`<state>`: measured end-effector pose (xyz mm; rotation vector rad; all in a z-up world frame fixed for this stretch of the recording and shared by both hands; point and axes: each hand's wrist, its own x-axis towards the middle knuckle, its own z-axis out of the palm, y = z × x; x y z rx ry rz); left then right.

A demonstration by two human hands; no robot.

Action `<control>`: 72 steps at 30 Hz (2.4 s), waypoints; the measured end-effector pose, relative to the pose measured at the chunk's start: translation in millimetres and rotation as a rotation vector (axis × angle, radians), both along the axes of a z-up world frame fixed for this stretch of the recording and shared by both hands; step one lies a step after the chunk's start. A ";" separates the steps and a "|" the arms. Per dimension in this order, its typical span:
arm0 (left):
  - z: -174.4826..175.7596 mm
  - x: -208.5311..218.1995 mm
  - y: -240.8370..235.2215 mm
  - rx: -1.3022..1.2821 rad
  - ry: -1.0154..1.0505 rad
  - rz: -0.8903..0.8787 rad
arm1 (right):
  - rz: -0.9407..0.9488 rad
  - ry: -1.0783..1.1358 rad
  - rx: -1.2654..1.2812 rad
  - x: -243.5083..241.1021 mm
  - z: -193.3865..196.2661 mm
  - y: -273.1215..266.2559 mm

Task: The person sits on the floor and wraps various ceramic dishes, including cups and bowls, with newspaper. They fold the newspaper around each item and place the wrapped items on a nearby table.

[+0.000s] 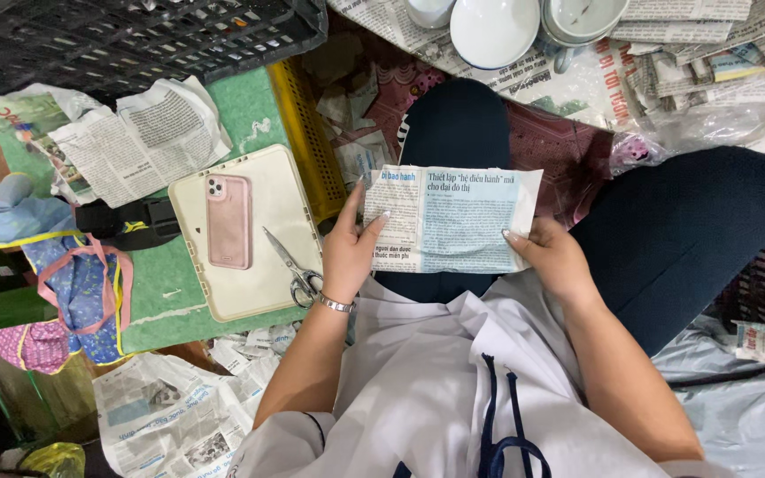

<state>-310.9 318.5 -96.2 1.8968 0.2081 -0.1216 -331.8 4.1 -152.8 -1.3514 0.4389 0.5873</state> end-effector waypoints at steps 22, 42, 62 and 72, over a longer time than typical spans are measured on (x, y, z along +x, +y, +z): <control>29.2 -31.3 -48.8 0.778 -0.356 -0.397 | -0.097 -0.339 -0.377 -39.7 45.3 38.8; 33.8 -50.4 -65.9 0.584 -0.455 -0.701 | -0.258 0.125 0.055 -52.0 69.0 15.7; 1.5 -3.4 -16.5 0.584 -0.535 -0.919 | 0.602 -1.006 -1.178 13.7 88.4 -27.1; -12.2 -19.9 -12.9 0.533 -0.613 -0.796 | 0.733 -1.385 -1.152 40.2 77.6 3.5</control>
